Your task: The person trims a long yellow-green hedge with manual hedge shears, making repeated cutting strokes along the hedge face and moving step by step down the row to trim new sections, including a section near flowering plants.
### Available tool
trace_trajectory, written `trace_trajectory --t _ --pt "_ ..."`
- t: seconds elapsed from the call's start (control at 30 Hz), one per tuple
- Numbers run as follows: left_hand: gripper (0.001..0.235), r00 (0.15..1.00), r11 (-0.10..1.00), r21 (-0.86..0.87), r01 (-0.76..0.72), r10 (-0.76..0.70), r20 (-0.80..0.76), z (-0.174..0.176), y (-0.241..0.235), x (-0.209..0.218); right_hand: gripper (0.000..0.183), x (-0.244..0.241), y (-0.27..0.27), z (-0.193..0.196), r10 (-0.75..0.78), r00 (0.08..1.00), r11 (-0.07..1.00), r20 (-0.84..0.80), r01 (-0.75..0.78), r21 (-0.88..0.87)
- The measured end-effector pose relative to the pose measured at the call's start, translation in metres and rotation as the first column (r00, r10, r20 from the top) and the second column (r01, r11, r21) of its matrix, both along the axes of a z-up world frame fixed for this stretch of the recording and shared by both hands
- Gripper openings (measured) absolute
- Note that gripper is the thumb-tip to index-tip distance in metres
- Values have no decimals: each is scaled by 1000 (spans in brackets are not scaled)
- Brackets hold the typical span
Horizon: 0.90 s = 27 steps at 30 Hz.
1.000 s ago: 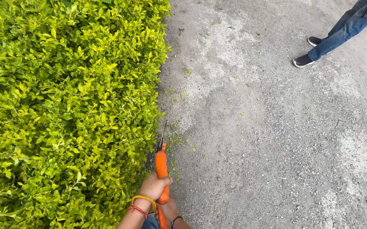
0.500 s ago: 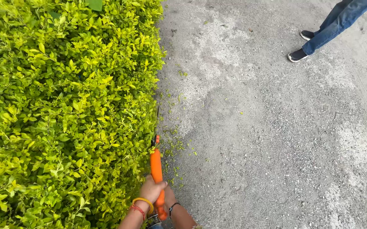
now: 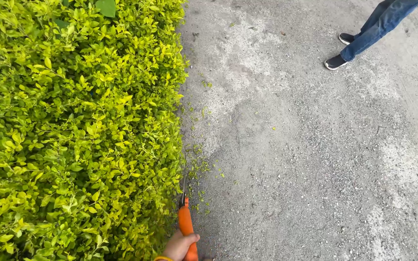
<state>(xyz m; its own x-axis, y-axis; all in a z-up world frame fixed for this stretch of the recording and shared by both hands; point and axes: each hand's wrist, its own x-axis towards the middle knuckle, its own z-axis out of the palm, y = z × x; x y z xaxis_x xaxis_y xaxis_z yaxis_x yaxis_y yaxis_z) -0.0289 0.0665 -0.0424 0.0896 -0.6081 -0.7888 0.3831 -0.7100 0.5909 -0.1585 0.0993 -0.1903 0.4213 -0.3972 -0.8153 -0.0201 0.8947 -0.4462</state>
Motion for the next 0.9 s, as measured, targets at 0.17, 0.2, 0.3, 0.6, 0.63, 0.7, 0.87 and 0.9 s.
trace_trajectory --t 0.17,0.2,0.3,0.6,0.63,0.7,0.87,0.9 --pt "57 921 972 196 132 -194 338 58 -19 -15 65 8 15 -28 -380 893 909 241 313 275" --pt "60 904 966 213 143 -215 370 58 -20 -18 68 10 14 -35 -456 847 871 274 360 335" --pt "62 879 962 224 156 -238 413 76 -20 -21 77 -15 26 -70 -666 668 720 332 462 517" --pt "56 882 981 157 110 -169 439 83 -10 -1 73 0 45 -192 -429 707 901 562 289 323" --pt "53 894 984 145 102 -154 420 84 -10 3 65 -2 43 -181 -87 899 996 430 92 11" --pt "51 900 991 103 81 -117 420 62 1 7 61 -13 13 -75 193 952 975 236 -160 -151" --pt "44 949 999 -30 -29 37 314 -30 49 -4 50 -6 -4 -42 516 808 764 -285 -584 -274" --pt "46 952 997 -65 -35 53 302 -53 55 -8 47 -7 3 -60 306 945 937 -117 -321 -139"
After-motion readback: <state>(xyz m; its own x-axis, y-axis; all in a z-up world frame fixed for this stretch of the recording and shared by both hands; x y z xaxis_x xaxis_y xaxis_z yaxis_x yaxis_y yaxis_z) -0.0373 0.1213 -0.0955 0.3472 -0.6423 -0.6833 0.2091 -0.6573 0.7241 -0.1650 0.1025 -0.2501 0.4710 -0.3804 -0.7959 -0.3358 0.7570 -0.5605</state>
